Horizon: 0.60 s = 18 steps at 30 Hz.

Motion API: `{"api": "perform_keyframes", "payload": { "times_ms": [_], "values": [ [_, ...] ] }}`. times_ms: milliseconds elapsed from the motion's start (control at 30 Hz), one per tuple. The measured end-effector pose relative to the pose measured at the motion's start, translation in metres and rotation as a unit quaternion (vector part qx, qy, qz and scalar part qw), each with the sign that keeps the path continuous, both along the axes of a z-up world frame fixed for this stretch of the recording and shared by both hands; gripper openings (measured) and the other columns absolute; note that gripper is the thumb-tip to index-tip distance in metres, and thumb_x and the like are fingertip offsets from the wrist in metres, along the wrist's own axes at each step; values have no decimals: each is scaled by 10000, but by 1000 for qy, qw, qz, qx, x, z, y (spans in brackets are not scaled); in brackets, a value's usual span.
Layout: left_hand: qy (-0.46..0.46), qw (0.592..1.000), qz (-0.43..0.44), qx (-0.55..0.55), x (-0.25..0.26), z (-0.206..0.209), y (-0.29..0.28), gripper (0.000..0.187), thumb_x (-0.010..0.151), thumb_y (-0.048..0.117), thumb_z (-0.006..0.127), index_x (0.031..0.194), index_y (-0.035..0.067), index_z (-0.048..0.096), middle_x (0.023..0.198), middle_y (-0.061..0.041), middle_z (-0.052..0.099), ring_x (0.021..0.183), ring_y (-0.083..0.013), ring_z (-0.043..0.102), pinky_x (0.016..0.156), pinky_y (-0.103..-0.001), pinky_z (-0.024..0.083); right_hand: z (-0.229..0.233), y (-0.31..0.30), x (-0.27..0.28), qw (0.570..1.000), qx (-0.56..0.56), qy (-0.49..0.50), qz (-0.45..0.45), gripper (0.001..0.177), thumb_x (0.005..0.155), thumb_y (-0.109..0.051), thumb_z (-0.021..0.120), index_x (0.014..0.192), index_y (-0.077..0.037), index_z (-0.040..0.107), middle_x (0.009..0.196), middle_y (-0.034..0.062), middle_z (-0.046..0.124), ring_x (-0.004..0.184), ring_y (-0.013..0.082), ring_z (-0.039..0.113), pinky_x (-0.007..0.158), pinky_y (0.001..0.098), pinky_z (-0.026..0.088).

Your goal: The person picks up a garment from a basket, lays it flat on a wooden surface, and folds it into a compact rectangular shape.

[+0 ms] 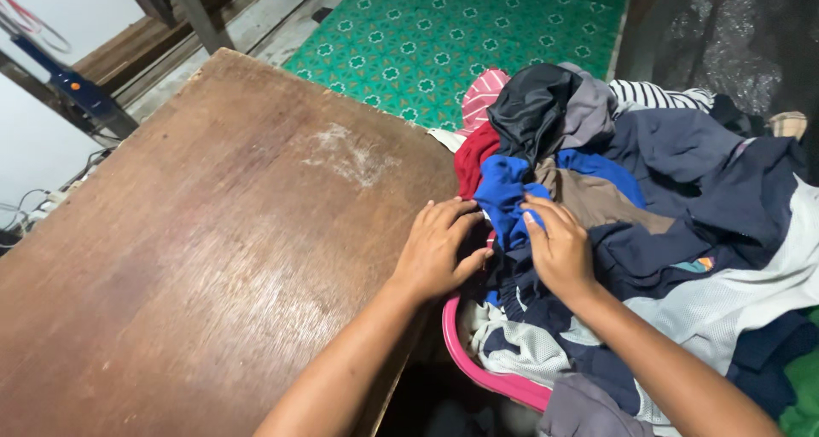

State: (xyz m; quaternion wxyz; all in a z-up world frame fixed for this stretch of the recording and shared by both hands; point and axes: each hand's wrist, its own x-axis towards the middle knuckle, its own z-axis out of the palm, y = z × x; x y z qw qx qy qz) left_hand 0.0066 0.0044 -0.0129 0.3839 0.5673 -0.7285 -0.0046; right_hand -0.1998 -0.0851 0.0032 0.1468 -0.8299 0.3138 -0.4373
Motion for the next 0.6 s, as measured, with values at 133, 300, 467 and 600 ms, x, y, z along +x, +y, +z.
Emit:
{"api": "perform_keyframes", "payload": {
  "times_ms": [133, 300, 467, 600],
  "values": [
    [14, 1000, -4, -12, 0, 8, 3, 641, 851, 506, 767, 1282, 52, 630, 1349, -169, 599, 1308, -379, 529, 1169, -555, 355, 20, 31, 8, 998, 48, -18, 41, 163, 994, -35, 593, 1109, 36, 685, 1190, 193, 727, 1141, 316, 715, 966, 393, 553],
    [8, 998, -45, -40, 2, 11, 6, 668, 775, 499, 790, 1243, 40, 660, 1233, -193, 616, 1184, -405, 556, 1078, -536, 393, 42, 41, 1, 981, -48, 107, 155, 293, 924, -90, 666, 1204, -10, 695, 1316, 165, 690, 1198, 319, 686, 1017, 401, 544],
    [-17, 998, -48, -34, 3, 5, 11, 356, 829, 435, 778, 902, 89, 741, 997, -122, 631, 1026, -334, 587, 928, -466, 448, 67, 1, -30, 976, -1, 189, 109, 635, 768, -333, 807, 1275, 4, 626, 1356, 229, 615, 1217, 397, 608, 964, 447, 488],
    [-111, 989, -84, -55, -5, 3, 12, 343, 918, 371, 757, 690, 125, 684, 779, -51, 566, 839, -249, 560, 750, -407, 441, 57, -20, -62, 886, 162, 433, -23, 657, 673, -482, 866, 1138, -58, 675, 1160, 141, 697, 1101, 331, 683, 955, 416, 539]
  ]
}}
